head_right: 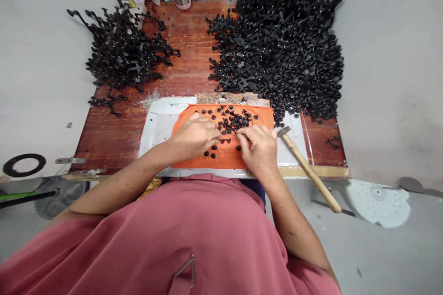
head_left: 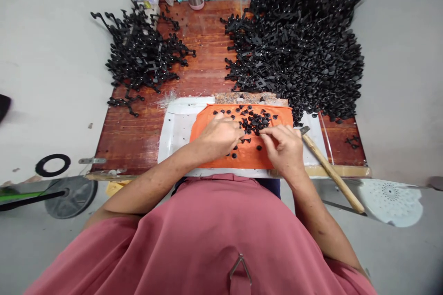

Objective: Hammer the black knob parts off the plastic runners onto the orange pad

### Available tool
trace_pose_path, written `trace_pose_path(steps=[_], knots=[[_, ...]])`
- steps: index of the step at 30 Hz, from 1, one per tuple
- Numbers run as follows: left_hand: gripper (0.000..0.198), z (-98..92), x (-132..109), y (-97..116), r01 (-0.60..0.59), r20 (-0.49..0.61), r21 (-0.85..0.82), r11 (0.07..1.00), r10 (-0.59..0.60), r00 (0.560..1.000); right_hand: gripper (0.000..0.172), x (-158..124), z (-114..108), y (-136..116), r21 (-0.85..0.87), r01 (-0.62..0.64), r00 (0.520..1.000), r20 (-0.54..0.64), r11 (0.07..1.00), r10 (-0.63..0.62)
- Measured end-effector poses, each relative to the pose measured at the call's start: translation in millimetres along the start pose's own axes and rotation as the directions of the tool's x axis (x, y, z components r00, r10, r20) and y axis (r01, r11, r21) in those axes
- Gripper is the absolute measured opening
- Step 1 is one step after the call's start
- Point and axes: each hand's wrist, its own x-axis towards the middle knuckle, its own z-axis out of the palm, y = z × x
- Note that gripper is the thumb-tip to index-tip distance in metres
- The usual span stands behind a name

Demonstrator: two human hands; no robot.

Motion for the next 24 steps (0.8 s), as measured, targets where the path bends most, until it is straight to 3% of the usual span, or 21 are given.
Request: trace_pose_path(steps=[4,9,14,19,24], knots=[[0.018,6.5,12,7,-0.069,0.049,0.126,0.99,0.063,0.997,0.016,-12,-5,9,-0.059,0.072,0.995,0.079,0.996,-0.067],[0.017,7.0,22,10,-0.11,0.08,0.147,0.983,0.099,0.992,0.019,-10,11,-5,-0.132,0.088,0.986,0.151,0.987,-0.068],[0.017,5.7,23,5,-0.068,0.089,0.143,0.987,0.056,0.994,0.026,1,15,-14,-0.264,0.13,0.972,0.223,0.956,-0.071],[0.022,-21.4,1,-10,0.024,0.043,0.189,0.982,-0.033,0.999,0.028,2,10,-14,-0.281,0.228,0.947,0.286,0.932,-0.145],[0.026,-42.9,-25,-17,0.061,0.139,0.245,0.968,-0.097,0.986,0.025,8,15,-20,-0.281,0.21,0.941,0.318,0.936,-0.116]])
